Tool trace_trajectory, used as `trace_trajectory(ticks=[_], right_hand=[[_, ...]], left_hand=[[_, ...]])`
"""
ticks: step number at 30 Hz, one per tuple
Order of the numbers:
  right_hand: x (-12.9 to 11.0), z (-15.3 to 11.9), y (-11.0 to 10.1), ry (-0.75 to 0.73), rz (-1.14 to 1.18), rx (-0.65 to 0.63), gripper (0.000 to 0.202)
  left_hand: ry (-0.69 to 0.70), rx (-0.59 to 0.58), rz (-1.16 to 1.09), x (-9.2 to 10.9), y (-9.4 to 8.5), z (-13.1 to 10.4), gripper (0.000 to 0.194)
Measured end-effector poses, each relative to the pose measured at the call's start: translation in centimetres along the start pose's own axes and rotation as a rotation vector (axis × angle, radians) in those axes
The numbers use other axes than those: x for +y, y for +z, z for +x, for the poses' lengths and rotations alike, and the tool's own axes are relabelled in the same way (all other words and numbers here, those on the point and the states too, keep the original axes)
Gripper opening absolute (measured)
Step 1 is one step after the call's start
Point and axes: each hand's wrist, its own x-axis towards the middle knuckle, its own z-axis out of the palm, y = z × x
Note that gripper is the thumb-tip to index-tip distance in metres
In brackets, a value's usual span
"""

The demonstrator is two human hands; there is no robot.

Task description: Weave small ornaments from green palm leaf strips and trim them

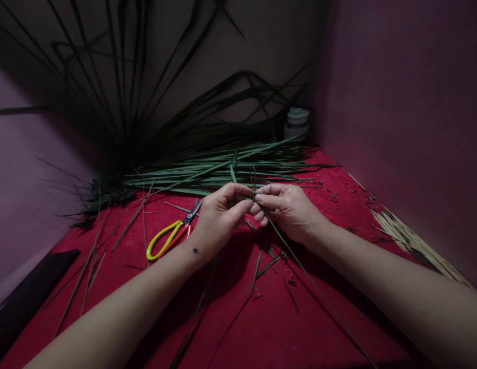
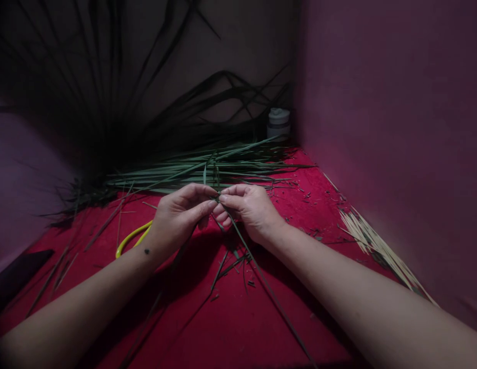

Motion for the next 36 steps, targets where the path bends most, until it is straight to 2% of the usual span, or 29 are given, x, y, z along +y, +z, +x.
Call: trace_trajectory(ticks=[5, 10, 17, 20, 27, 36], right_hand=[[-0.3, -0.1, 0.3, -0.007, -0.032, 0.023, 0.021], [-0.5, -0.6, 1.2, -0.051, -0.135, 0.118, 0.018], [0.0, -1.0, 1.8, -0.143, -0.250, 0.187, 0.010], [0.1, -1.1, 1.8, -0.161, -0.269, 0.208, 0.008], [-0.1, -1.1, 1.8, -0.098, -0.221, 0.208, 0.014], [-0.5, -1.0, 1.9, -0.032, -0.129, 0.191, 0.011]], left_hand=[[0.057, 0.075, 0.154, 0.0, -0.1, -0.1, 0.007], [0.004, 0.076, 0.070, 0.3, 0.3, -0.1, 0.010], [-0.001, 0.151, 0.148, 0.0, 0.3, -0.1, 0.009], [-0.021, 0.149, 0.086, -0.1, 0.2, -0.1, 0.009], [-0.127, 0.139, -0.058, -0.1, 0.2, 0.0, 0.012], [-0.157, 0.106, -0.090, -0.5, 0.1, 0.1, 0.013]])
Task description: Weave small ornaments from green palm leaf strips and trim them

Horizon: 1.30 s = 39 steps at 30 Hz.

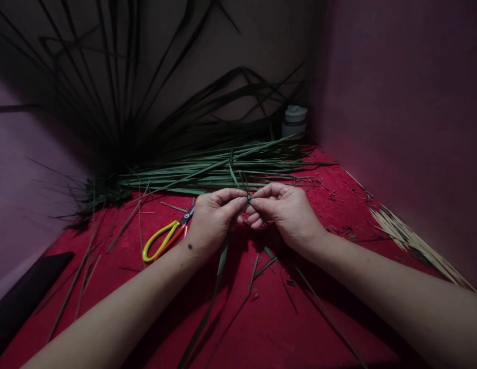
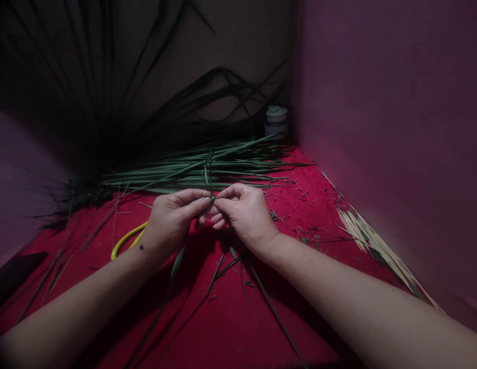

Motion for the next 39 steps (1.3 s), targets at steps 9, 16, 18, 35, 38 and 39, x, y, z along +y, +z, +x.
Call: trace_trajectory(ticks=[9, 16, 18, 35, 38, 39], right_hand=[[0.69, 0.45, -0.58, 0.017, 0.068, -0.043, 0.011], [0.49, 0.64, -0.61, 0.084, 0.113, -0.053, 0.007], [0.39, 0.75, -0.63, 0.095, 0.117, -0.061, 0.008], [0.22, -0.01, -0.16, 0.003, -0.064, -0.010, 0.012], [0.21, 0.03, -0.15, 0.005, -0.070, -0.010, 0.011], [0.20, 0.06, -0.13, 0.009, -0.071, -0.009, 0.011]], left_hand=[[0.102, 0.002, 0.094, -0.19, 0.05, -0.21, 0.013], [0.160, -0.031, 0.118, -0.54, -0.12, -0.19, 0.009], [0.160, -0.021, 0.126, -0.50, -0.07, -0.22, 0.010], [0.036, 0.001, 0.091, -0.56, 0.40, -0.16, 0.016], [0.043, -0.014, 0.118, -0.68, 0.36, -0.12, 0.018], [0.040, -0.015, 0.112, -0.67, 0.33, -0.10, 0.017]])
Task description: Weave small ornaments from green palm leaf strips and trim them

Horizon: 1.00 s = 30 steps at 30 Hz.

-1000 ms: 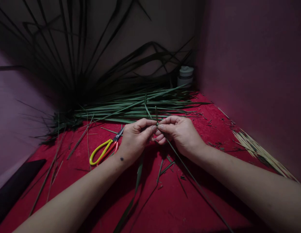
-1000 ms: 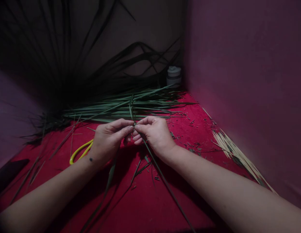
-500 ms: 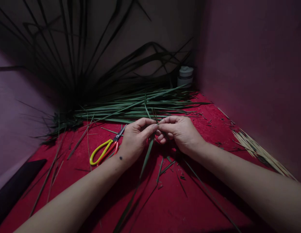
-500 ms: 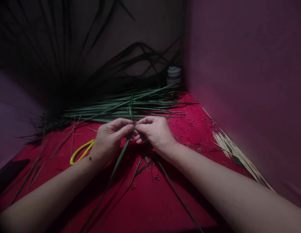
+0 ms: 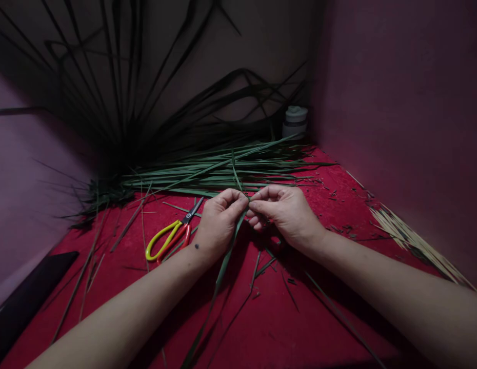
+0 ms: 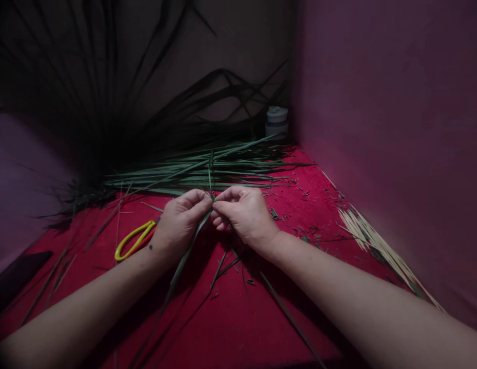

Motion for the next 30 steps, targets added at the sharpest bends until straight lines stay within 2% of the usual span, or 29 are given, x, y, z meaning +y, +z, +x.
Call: trace_trajectory(ticks=[10, 14, 25, 30], right_hand=[[0.6, 0.2, 0.0, -0.086, -0.094, 0.043, 0.005], [0.7, 0.2, 0.0, -0.074, -0.087, 0.028, 0.006], [0.5, 0.1, 0.1, -0.108, -0.125, 0.025, 0.002], [0.4, 0.1, 0.1, -0.104, -0.157, 0.044, 0.001]], left_hand=[[0.016, 0.027, -0.137, 0.6, -0.2, 0.0, 0.014], [0.015, -0.018, -0.200, 0.5, -0.3, 0.1, 0.011], [-0.206, -0.244, -0.458, 0.3, -0.7, 1.0, 0.020], [-0.230, -0.192, -0.468, 0.3, -0.8, 1.3, 0.017]])
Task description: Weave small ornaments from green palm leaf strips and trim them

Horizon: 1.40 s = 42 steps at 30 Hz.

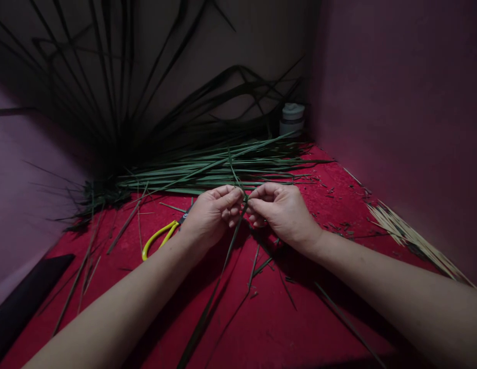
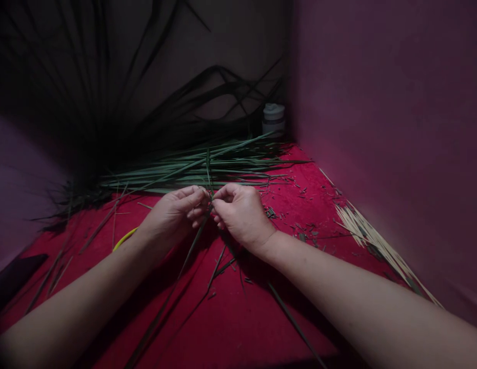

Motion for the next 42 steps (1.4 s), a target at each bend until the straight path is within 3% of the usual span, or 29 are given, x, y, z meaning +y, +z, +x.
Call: trace_trajectory(ticks=[6, 13, 17, 23, 27, 32, 36, 39, 42], right_hand=[[0.4, 0.1, -0.2, -0.095, -0.060, -0.021, 0.003], [0.8, 0.2, -0.5, -0.212, -0.201, -0.004, 0.006], [0.7, 0.3, -0.5, -0.231, -0.224, -0.002, 0.007], [0.7, 0.3, -0.5, -0.214, -0.217, -0.003, 0.007], [0.8, 0.4, -0.6, -0.212, -0.220, -0.007, 0.007], [1.0, 0.5, -0.6, -0.222, -0.223, -0.014, 0.007], [1.0, 0.5, -0.7, -0.228, -0.236, -0.018, 0.007], [1.0, 0.5, -0.7, -0.241, -0.232, -0.025, 0.006], [1.1, 0.5, -0.8, -0.257, -0.213, -0.033, 0.004]], left_hand=[[-0.003, -0.047, -0.004, -0.2, -0.2, 0.1, 0.019], [0.082, 0.036, -0.049, 0.0, 0.1, -0.2, 0.018], [0.038, -0.023, -0.033, 0.2, 0.1, -0.3, 0.019], [0.084, 0.003, -0.061, 0.4, -0.2, -0.1, 0.014], [0.033, -0.066, -0.051, 0.5, -0.3, -0.2, 0.016], [0.084, -0.025, -0.098, 0.6, -0.4, -0.3, 0.010], [0.020, -0.072, -0.065, 0.9, -0.5, -0.6, 0.012], [0.052, -0.016, -0.084, 1.4, -0.6, -0.4, 0.010], [0.027, 0.139, -0.135, 1.5, -1.1, 0.2, 0.018]])
